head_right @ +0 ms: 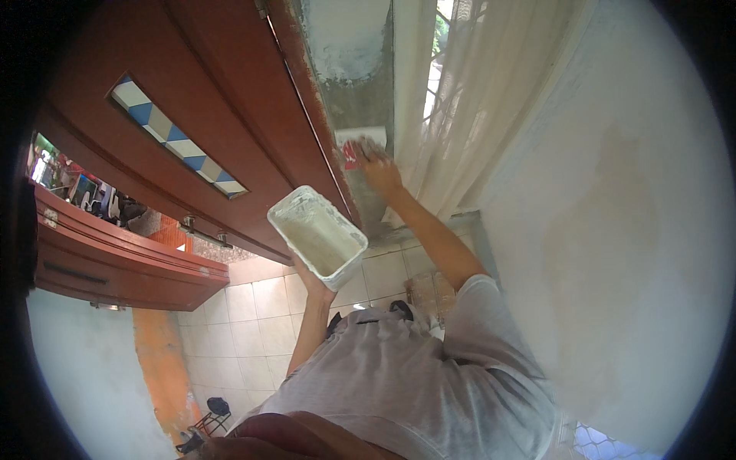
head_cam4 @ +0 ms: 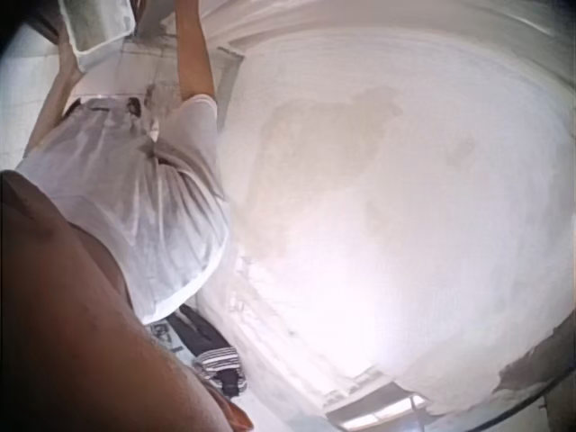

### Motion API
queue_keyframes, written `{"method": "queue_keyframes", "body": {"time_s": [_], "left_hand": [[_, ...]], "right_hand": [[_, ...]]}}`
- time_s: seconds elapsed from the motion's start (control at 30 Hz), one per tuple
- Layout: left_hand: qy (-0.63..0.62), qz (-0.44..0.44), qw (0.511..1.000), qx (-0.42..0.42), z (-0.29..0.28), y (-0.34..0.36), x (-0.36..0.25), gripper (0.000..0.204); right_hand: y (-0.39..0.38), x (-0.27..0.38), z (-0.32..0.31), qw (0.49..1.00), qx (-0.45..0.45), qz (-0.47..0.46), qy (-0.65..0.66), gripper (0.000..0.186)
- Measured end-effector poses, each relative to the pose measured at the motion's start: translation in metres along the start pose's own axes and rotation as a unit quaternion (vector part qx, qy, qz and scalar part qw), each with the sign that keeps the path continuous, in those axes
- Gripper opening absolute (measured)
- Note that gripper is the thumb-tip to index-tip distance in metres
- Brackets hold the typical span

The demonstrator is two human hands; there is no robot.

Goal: The person applies putty to a wall section above a door frame using a spreader, repeatedly scooping material from a plastic container and smoothing it onto the surface.

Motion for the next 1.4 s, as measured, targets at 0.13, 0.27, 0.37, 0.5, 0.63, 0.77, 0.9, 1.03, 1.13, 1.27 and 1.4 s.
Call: {"method": "queue_keyframes", "body": {"time_s": [0.13,0.27,0.37,0.5,0.63,0.77,0.9,1.03,1.13,1.27,1.4], "left_hand": [[-0.039,0.004,0.999,0.034,-0.001,0.004,0.0,0.076],[-0.056,-0.026,0.997,0.051,0.016,0.014,0.004,0.076],[-0.051,-0.061,0.995,0.068,0.02,0.034,0.016,0.077],[-0.028,-0.1,0.992,0.074,0.033,0.056,0.018,0.078],[-0.019,-0.152,0.983,0.105,0.038,0.073,-0.003,0.08],[-0.01,-0.205,0.972,0.116,0.021,0.092,-0.027,0.081],[0.019,-0.239,0.962,0.131,0.011,0.108,-0.05,0.082],[0.011,-0.284,0.948,0.142,-0.01,0.129,-0.059,0.081],[-0.001,-0.317,0.937,0.148,-0.023,0.14,-0.056,0.08],[0.036,-0.272,0.948,0.159,-0.028,0.152,-0.067,0.078],[-0.03,-0.343,0.929,0.133,-0.051,0.158,-0.063,0.077]], "right_hand": [[0.017,-0.032,-0.03,0.987,0.06,0.071,0.133,0.08],[0.158,-0.066,-0.177,0.979,-0.169,0.029,0.113,0.077],[0.246,-0.075,-0.247,0.982,-0.184,0.021,0.025,0.071],[0.25,-0.071,-0.193,0.987,-0.146,0.002,-0.07,0.07],[0.155,-0.037,-0.104,0.994,-0.081,0.012,-0.072,0.063],[0.052,-0.01,-0.052,0.998,0.013,0.056,-0.014,0.082],[0.045,-0.019,-0.065,0.974,0.012,0.15,0.17,0.074],[0.183,-0.033,-0.191,0.972,-0.172,0.153,0.039,0.069],[0.242,-0.042,-0.193,0.971,-0.197,0.132,-0.038,0.07],[0.188,-0.019,-0.101,0.968,-0.121,0.192,-0.109,0.084],[0.087,0.021,-0.059,0.975,-0.088,0.184,-0.088,0.09]]}}
Point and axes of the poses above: each hand's wrist, its own y-axis towards the middle knuckle, its own z-axis out of the palm, x = y × z, the point moved 7 cm from there along y, towards the middle knuckle, and after that the axes turned 11 degrees about -y, right-handed, at the moved point
